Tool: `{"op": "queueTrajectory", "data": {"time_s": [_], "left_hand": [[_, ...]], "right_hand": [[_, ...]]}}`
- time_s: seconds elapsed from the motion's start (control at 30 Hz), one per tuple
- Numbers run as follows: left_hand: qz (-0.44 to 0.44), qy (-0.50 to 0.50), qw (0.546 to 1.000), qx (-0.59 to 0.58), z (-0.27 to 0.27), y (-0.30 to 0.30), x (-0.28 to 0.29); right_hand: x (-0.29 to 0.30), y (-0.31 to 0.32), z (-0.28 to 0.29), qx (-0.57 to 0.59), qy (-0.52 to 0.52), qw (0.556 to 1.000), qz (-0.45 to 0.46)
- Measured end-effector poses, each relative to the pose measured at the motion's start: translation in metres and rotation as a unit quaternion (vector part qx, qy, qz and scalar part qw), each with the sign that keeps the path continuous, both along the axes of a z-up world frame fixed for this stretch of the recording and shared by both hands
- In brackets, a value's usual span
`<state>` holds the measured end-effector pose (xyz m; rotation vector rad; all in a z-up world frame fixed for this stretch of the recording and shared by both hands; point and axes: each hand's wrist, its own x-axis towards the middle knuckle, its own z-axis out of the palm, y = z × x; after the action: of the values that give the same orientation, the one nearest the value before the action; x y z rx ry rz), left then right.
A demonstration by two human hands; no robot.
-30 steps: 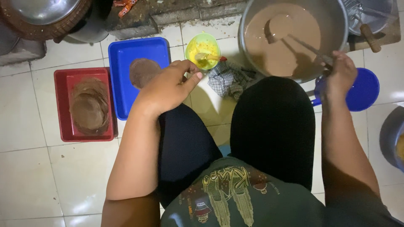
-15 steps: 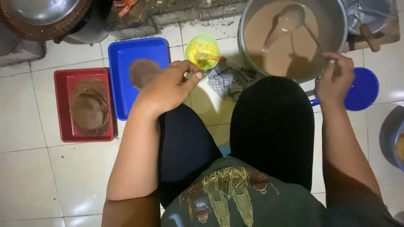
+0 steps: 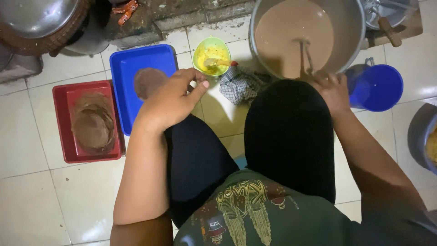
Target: Preparing and cooking chocolate-flavored crepes using a ladle and small pan on a gas stove.
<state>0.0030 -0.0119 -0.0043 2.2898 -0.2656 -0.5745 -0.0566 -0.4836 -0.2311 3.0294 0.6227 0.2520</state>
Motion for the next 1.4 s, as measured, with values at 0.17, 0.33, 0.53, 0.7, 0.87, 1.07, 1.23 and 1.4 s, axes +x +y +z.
{"op": "queueTrajectory", "data": {"time_s": [0.17, 0.33, 0.53, 0.7, 0.87, 1.07, 1.23, 1.4], "left_hand": [[-0.007, -0.03, 0.999, -0.016, -0.005, 0.004, -0.001], [0.009, 0.01, 1.0, 0.005, 0.005, -0.001, -0.001], [-0.001, -0.048, 0.999, -0.004, -0.007, 0.006, -0.001], [-0.011, -0.047, 0.998, -0.027, -0.012, 0.007, -0.002], [-0.006, -0.043, 0.998, -0.036, -0.013, 0.009, -0.003], [-0.009, -0.05, 0.998, -0.036, -0.013, 0.008, -0.004], [-0.005, -0.039, 0.999, -0.027, -0.008, 0.008, -0.004], [-0.027, -0.082, 0.996, -0.026, -0.014, 0.008, -0.003]], "right_hand": [[-0.003, -0.024, -0.038, -0.1, 0.037, 0.994, -0.006], [-0.006, -0.024, -0.031, -0.117, 0.09, 0.989, -0.008], [-0.002, -0.001, -0.006, -0.023, 0.092, 0.995, -0.012], [-0.019, -0.014, -0.032, 0.042, 0.108, 0.992, -0.051], [-0.01, 0.001, -0.012, 0.2, 0.14, 0.964, -0.106], [-0.007, -0.026, -0.035, 0.208, 0.081, 0.972, -0.077], [0.002, -0.044, -0.039, 0.418, 0.019, 0.885, -0.202], [0.019, -0.116, -0.125, 0.47, 0.026, 0.8, -0.372]]}}
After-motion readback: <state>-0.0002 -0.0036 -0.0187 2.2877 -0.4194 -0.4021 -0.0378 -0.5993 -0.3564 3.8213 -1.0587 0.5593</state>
